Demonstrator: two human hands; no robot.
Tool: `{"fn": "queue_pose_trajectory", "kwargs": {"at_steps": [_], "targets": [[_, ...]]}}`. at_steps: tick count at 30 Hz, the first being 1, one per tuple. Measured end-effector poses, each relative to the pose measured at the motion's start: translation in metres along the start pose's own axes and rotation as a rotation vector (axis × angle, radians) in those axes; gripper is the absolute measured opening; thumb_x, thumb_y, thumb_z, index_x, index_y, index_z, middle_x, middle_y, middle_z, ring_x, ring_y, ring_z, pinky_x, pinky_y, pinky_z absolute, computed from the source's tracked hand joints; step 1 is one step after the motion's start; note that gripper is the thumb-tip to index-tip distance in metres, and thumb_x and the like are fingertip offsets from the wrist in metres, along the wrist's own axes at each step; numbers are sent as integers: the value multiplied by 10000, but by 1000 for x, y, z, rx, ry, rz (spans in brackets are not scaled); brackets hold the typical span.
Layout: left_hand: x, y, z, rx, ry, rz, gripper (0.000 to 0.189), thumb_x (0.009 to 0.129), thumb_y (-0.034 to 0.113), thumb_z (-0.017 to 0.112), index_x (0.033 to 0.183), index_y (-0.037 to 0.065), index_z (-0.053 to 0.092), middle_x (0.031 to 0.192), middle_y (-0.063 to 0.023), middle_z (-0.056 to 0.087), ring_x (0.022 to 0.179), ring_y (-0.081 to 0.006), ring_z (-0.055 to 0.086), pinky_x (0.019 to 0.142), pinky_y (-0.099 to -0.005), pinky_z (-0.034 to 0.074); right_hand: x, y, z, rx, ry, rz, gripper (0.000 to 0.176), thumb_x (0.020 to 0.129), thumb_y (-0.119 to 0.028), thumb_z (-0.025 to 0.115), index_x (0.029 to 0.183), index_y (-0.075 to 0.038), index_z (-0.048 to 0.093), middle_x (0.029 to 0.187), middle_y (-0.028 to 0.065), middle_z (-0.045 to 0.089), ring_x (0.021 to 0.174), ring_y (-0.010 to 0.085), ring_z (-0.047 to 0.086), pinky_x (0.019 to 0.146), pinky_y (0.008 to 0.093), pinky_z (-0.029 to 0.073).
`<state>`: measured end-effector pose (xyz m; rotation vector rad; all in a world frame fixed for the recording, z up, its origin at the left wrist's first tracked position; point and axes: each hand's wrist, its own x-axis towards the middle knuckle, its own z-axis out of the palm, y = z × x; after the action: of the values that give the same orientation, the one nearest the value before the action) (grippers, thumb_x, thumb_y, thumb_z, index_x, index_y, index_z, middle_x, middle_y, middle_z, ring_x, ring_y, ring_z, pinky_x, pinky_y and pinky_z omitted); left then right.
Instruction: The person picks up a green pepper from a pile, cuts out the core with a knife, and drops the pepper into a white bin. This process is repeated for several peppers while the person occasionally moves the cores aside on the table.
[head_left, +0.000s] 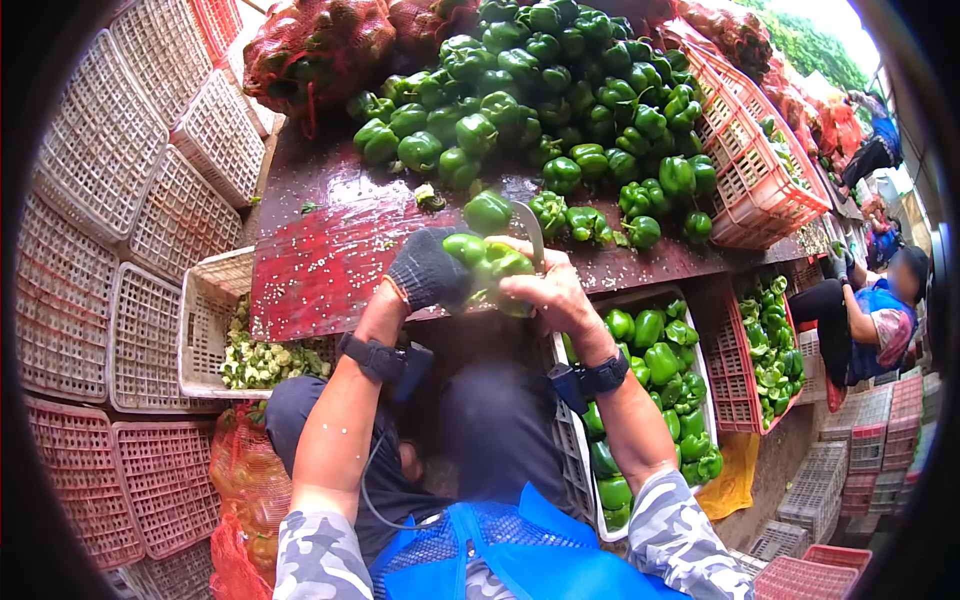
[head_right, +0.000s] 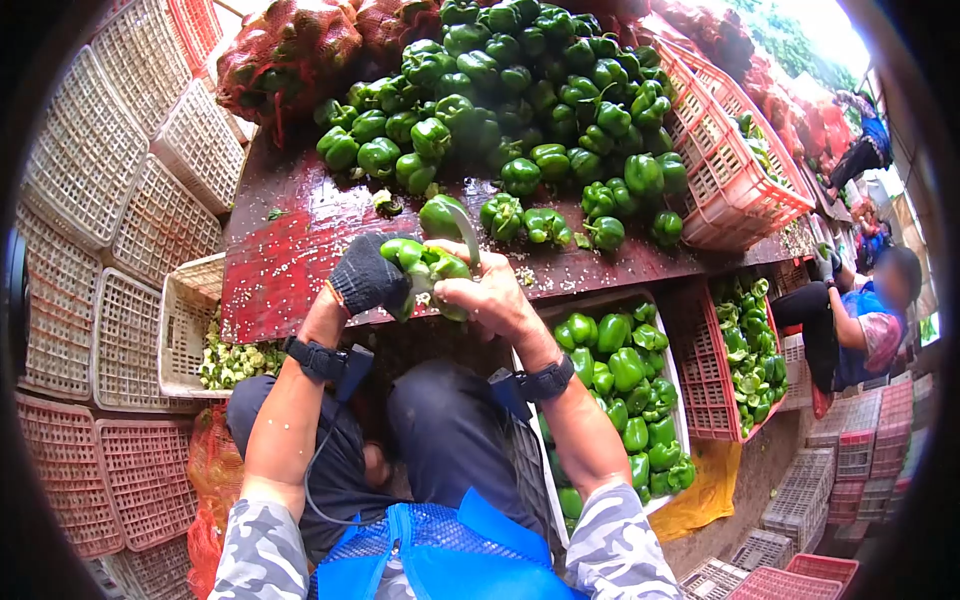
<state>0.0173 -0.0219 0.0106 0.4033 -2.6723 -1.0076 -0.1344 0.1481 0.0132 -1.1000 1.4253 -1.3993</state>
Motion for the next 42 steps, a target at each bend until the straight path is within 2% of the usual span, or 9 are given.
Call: {"fn": "queue_pose_trajectory", "kwargs": {"at_steps": [6, 7, 14, 28, 32, 36, 38, 40, 42], "targets": [[4, -21, 25, -839, 110, -119, 333, 735, -42, 512, 1005, 20, 698, 933, -40, 714, 788, -148, 652, 724, -293, 539, -10, 31, -9, 55, 122, -561, 363, 854, -181, 596, 1142, 27, 670, 1005, 66, 717, 872, 147, 670, 802, 289, 538], [6, -26, 31, -813, 161, 119, 303, 769, -29, 557, 1041, 33, 675, 972, -52, 703, 876, -157, 654, 788, -307, 535, -6, 48, -13, 689, 155, -1, 325, 871, -217, 574, 1064, 25, 673, 943, 84, 712, 787, 174, 689, 675, 311, 571], [30, -78, 60, -206, 166, 174, 262, 992, 154, 519, 1161, -3, 642, 1077, -82, 691, 1006, -228, 650, 913, -375, 514, -62, 36, -41, 774, 327, 71, 309, 854, -282, 617, 970, -7, 693, 819, 75, 698, 538, 161, 620, 398, 289, 498], [38, -86, 25, -210, 299, 129, 265, 888, 22, 516, 1068, -64, 689, 1069, -131, 718, 971, -205, 683, 842, -335, 535, -369, 65, -74, -1195, 798, 432, 699, 798, -545, 740, 1260, -30, 636, 1071, 222, 659, 981, 371, 664, 859, 465, 535], [33, -70, 19, 235, 283, 326, 235, 878, 20, 521, 1005, -35, 712, 1038, -144, 723, 971, -247, 694, 830, -360, 539, -346, 78, -38, -1299, 705, 892, 776, 855, -680, 605, 1302, -47, 557, 1023, 207, 577, 896, 409, 661, 752, 516, 532], [28, -45, 25, 2, 289, 332, 191, 865, 4, 531, 907, -16, 716, 955, -105, 739, 861, -263, 708, 799, -375, 563, -355, 80, -45, -1128, 742, 452, 535, 861, -400, 743, 1248, -51, 621, 1049, 192, 586, 850, 397, 655, 730, 473, 552], [27, -6, 34, -769, 223, -196, 177, 871, 12, 531, 905, -3, 703, 872, -101, 725, 801, -248, 690, 735, -370, 554, -354, 83, -49, -1134, 725, 378, 488, 826, -270, 776, 1242, -54, 642, 1048, 184, 599, 894, 379, 639, 767, 441, 549], [27, -67, 31, 127, 56, 297, 329, 1039, 228, 444, 1118, -15, 651, 1022, -124, 699, 942, -247, 664, 838, -386, 538, -351, 97, -57, -1058, 730, 402, 451, 804, -271, 798, 1174, -35, 698, 1010, 184, 616, 915, 356, 630, 806, 423, 529], [17, -70, 43, -332, 46, 50, 333, 1048, 239, 443, 1103, -19, 647, 1030, -126, 699, 943, -243, 665, 823, -386, 537, -350, 101, -62, -1003, 728, 418, 491, 793, -289, 809, 1159, 17, 694, 1009, 195, 626, 931, 358, 626, 816, 421, 523]]}}
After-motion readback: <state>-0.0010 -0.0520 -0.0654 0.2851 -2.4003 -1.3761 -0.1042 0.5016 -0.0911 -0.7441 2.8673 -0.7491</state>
